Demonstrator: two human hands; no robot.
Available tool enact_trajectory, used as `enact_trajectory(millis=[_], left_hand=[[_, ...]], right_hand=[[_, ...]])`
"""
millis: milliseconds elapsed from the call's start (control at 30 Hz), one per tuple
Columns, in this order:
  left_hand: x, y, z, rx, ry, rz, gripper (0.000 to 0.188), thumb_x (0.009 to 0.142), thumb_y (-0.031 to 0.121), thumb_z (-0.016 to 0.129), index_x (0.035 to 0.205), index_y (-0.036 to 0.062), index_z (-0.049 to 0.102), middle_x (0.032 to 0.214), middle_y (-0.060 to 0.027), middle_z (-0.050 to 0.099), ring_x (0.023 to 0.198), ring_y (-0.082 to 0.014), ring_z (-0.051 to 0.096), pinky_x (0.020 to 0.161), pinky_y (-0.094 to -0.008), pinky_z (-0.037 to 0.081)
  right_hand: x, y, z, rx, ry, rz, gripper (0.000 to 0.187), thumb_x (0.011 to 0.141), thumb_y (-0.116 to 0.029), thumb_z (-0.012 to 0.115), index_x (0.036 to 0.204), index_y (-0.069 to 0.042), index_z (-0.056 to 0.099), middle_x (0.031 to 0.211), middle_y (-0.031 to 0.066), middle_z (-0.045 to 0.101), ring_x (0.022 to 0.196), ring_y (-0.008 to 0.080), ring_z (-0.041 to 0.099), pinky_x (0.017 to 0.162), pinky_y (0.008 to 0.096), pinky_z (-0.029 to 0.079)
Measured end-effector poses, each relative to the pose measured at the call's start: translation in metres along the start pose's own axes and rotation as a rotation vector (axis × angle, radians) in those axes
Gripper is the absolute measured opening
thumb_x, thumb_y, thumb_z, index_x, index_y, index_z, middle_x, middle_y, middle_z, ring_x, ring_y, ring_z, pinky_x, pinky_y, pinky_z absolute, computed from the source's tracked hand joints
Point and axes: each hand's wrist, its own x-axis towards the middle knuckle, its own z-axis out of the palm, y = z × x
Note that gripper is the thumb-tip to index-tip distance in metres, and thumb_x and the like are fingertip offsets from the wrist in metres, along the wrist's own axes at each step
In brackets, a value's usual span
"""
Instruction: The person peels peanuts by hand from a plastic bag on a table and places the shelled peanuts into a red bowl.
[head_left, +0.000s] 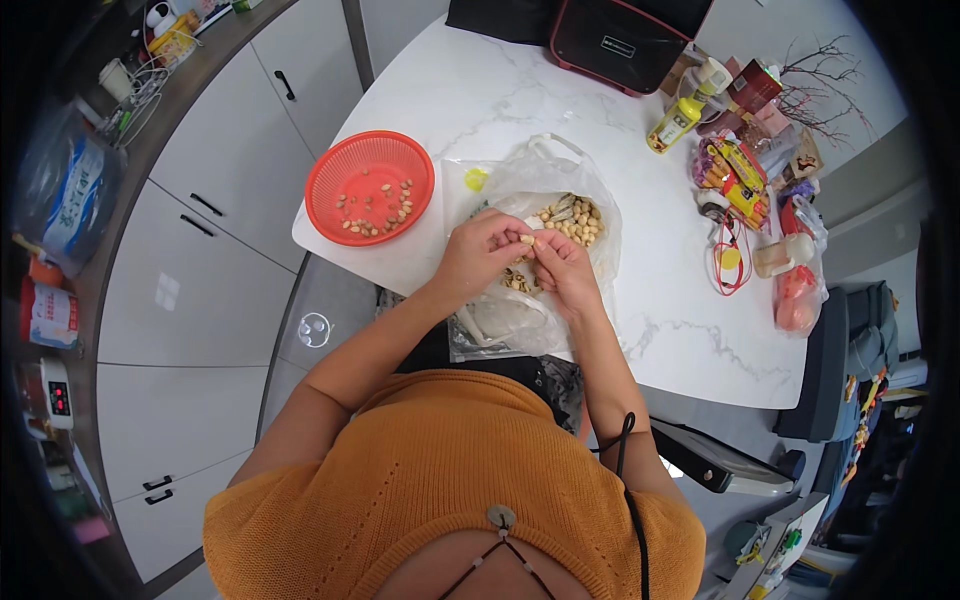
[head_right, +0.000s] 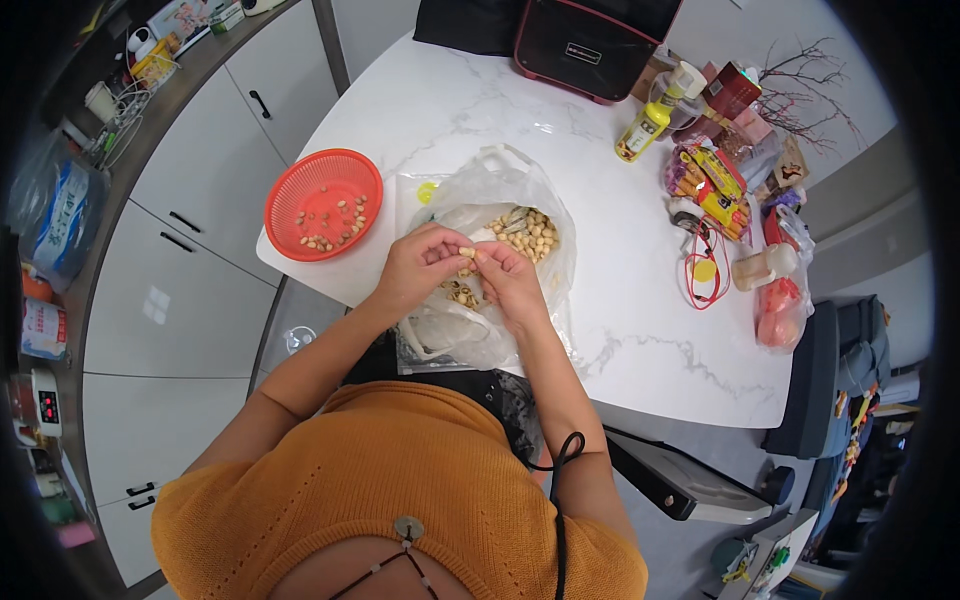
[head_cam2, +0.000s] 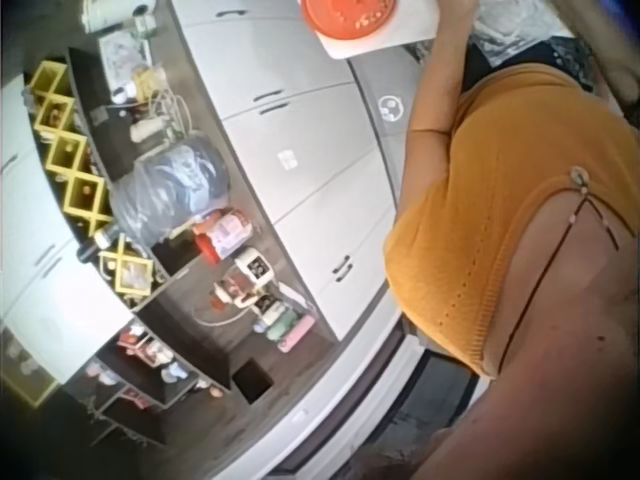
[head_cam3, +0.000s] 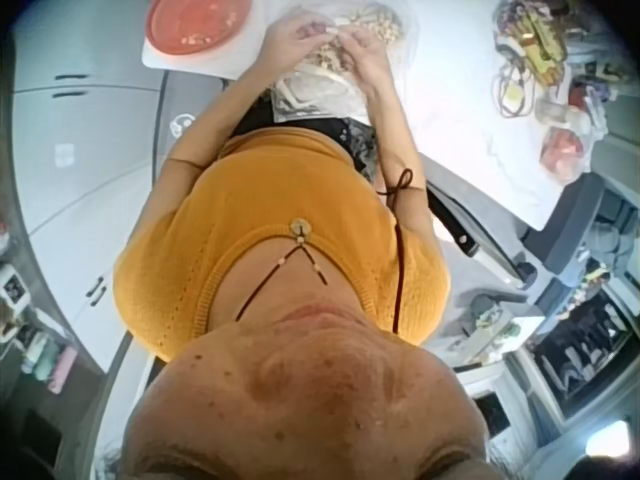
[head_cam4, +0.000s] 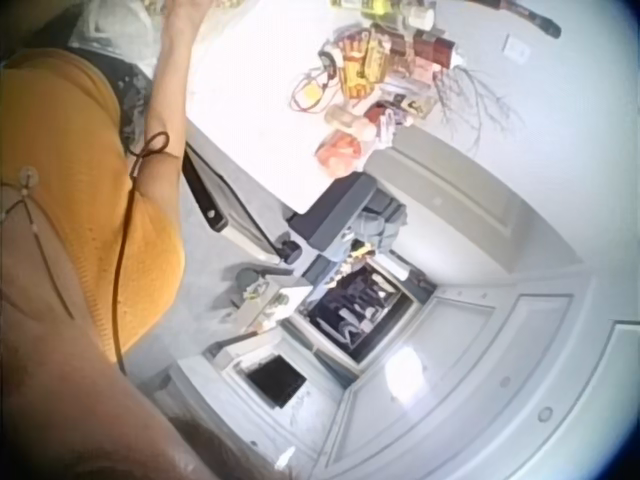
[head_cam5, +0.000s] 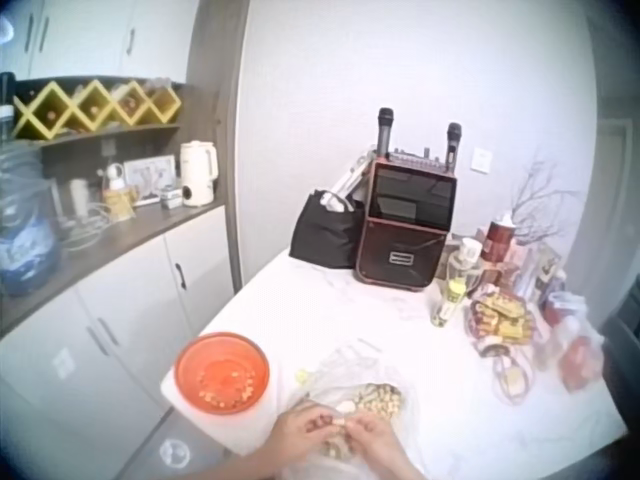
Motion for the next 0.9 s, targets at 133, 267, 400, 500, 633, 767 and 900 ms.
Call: enact_trajectory(millis=[133,267,400,500,633,767,900], left_hand=[[-0.003,-0.006,0.003,-0.209,0.019,-0.073,0.015,0.079,-0.001,0.063,0.094,-0.0018,0.06,0.084,-0.0033,0.059,0.07,-0.0058,0.056,0.064,-0.0182,0.045],[-0.003,-0.023,0.003,-0.351,-0.024,-0.099,0.011,0.082,-0.003,0.06,0.092,-0.0026,0.057,0.085,-0.0074,0.062,0.076,-0.009,0.06,0.069,-0.0201,0.048],[-0.004,-0.027,0.001,-0.399,-0.055,-0.103,0.007,0.083,-0.004,0.057,0.09,-0.003,0.055,0.086,-0.0096,0.063,0.079,-0.0113,0.061,0.071,-0.0217,0.049],[-0.005,-0.026,-0.001,-0.359,-0.062,-0.107,0.006,0.084,-0.004,0.056,0.09,-0.0032,0.055,0.086,-0.0099,0.062,0.078,-0.0117,0.061,0.071,-0.0222,0.049],[-0.004,-0.027,-0.002,-0.368,-0.078,-0.123,0.006,0.084,-0.004,0.056,0.09,-0.0035,0.055,0.086,-0.0101,0.062,0.078,-0.012,0.061,0.072,-0.0227,0.05],[-0.004,-0.023,-0.002,-0.432,-0.061,-0.154,0.009,0.083,-0.004,0.057,0.092,-0.0033,0.055,0.087,-0.0085,0.062,0.078,-0.012,0.061,0.073,-0.022,0.049],[-0.004,-0.025,-0.002,-0.391,-0.052,-0.058,0.011,0.083,-0.003,0.057,0.094,-0.0027,0.055,0.092,-0.0067,0.06,0.081,-0.0108,0.059,0.073,-0.0212,0.048]], right_hand=[[0.0,0.004,0.0,0.029,0.004,-0.001,0.016,0.089,-0.014,0.056,0.098,-0.001,0.058,0.073,-0.0014,0.057,0.047,0.0019,0.035,0.041,0.0164,0.026],[0.002,0.013,-0.005,0.014,-0.014,-0.018,0.015,0.089,-0.013,0.056,0.098,-0.002,0.059,0.075,-0.001,0.058,0.048,0.0015,0.036,0.042,0.0162,0.026],[-0.001,0.013,0.004,-0.207,0.066,-0.098,0.015,0.09,-0.011,0.054,0.1,-0.001,0.058,0.077,-0.0003,0.059,0.054,0.0007,0.041,0.047,0.015,0.031],[0.0,0.016,0.004,-0.31,0.054,-0.17,0.015,0.09,-0.01,0.053,0.1,-0.001,0.058,0.078,0.0003,0.06,0.061,0.0014,0.047,0.053,0.0146,0.036],[0.001,0.019,0.002,-0.354,0.07,-0.185,0.016,0.089,-0.01,0.054,0.101,0.0,0.059,0.079,0.0008,0.061,0.066,0.0027,0.05,0.056,0.0149,0.038],[0.001,0.016,0.004,-0.321,0.066,-0.154,0.015,0.089,-0.013,0.055,0.099,-0.002,0.06,0.077,-0.0013,0.06,0.058,0.0014,0.043,0.051,0.015,0.032],[0.0,0.015,0.003,-0.298,0.062,-0.108,0.014,0.089,-0.015,0.056,0.096,-0.004,0.061,0.075,-0.0028,0.058,0.054,0.0007,0.039,0.047,0.0149,0.028]])
